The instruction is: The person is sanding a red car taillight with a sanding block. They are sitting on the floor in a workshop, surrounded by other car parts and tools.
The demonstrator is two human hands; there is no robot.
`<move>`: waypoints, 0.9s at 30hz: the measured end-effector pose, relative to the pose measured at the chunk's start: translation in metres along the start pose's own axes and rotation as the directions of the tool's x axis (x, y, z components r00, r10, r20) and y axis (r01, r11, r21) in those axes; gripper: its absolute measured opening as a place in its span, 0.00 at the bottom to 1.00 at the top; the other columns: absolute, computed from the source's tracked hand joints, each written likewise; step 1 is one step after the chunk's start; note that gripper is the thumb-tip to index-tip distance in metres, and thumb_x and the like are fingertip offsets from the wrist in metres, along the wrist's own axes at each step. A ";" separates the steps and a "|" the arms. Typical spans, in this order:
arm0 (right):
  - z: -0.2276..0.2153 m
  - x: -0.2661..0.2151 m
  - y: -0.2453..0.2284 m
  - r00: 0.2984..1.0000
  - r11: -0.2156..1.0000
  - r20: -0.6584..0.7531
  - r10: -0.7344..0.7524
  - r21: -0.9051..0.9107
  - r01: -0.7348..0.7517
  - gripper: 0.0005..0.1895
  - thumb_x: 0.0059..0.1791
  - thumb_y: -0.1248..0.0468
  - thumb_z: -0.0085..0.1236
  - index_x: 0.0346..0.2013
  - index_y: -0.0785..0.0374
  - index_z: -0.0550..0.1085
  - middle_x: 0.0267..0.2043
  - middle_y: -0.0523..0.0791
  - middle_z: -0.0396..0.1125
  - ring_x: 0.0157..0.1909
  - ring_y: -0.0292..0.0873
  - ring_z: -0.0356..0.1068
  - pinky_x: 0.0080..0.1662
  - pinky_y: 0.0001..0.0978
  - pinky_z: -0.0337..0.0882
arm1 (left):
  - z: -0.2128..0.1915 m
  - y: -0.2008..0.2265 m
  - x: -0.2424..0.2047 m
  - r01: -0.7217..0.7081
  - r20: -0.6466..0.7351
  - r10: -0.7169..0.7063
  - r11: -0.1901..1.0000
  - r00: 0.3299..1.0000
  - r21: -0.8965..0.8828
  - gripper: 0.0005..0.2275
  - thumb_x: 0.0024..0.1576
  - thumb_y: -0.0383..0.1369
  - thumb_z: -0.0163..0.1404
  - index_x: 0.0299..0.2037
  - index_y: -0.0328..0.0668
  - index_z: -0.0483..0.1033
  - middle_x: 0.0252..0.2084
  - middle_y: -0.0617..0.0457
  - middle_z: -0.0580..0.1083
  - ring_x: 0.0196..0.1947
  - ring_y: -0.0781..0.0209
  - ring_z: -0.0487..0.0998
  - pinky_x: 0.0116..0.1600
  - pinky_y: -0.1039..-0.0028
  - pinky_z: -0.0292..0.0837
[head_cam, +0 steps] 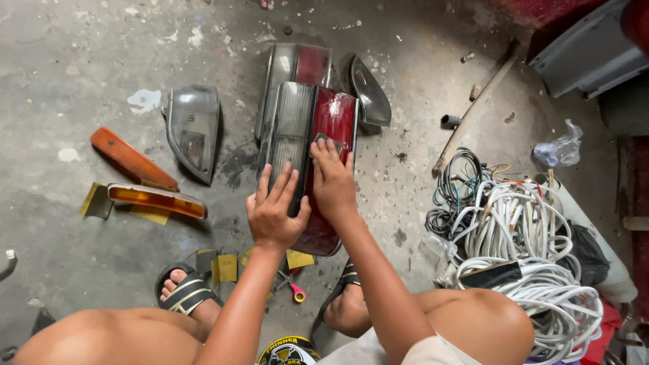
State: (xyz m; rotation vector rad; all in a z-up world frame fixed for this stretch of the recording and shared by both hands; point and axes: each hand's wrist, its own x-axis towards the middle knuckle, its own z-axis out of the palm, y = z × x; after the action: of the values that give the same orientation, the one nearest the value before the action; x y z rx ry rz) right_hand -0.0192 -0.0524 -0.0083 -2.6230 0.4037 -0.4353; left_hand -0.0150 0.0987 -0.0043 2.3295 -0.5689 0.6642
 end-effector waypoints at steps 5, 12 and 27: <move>0.015 0.096 0.032 0.995 0.987 0.052 0.085 0.132 -0.091 0.18 0.60 0.55 0.41 0.64 0.44 0.71 0.70 0.40 0.62 0.75 0.42 0.55 0.74 0.63 0.35 | 0.000 0.004 0.000 0.006 0.022 -0.005 0.999 1.000 -0.033 0.22 0.52 0.45 0.51 0.59 0.62 0.77 0.64 0.65 0.74 0.67 0.56 0.71 0.50 0.66 0.67; -0.003 0.020 0.003 1.000 0.996 -0.014 -0.010 0.085 0.011 0.20 0.58 0.62 0.47 0.65 0.47 0.71 0.69 0.42 0.65 0.73 0.46 0.58 0.72 0.65 0.45 | -0.001 0.005 -0.003 0.011 0.040 -0.010 1.000 0.999 -0.017 0.21 0.54 0.42 0.49 0.60 0.61 0.76 0.65 0.64 0.73 0.68 0.55 0.70 0.51 0.66 0.67; 0.013 0.110 0.034 1.000 1.000 0.004 -0.019 0.005 0.019 0.19 0.61 0.58 0.41 0.64 0.50 0.72 0.68 0.46 0.65 0.73 0.47 0.59 0.72 0.67 0.40 | 0.000 0.005 -0.001 -0.019 -0.011 0.018 1.000 1.000 -0.012 0.22 0.52 0.43 0.48 0.59 0.61 0.78 0.63 0.64 0.75 0.65 0.54 0.72 0.49 0.68 0.66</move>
State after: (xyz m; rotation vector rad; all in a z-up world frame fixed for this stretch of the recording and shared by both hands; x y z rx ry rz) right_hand 0.0785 -0.1155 -0.0095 -2.6244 0.3759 -0.4371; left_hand -0.0185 0.0950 -0.0027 2.3110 -0.5888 0.6795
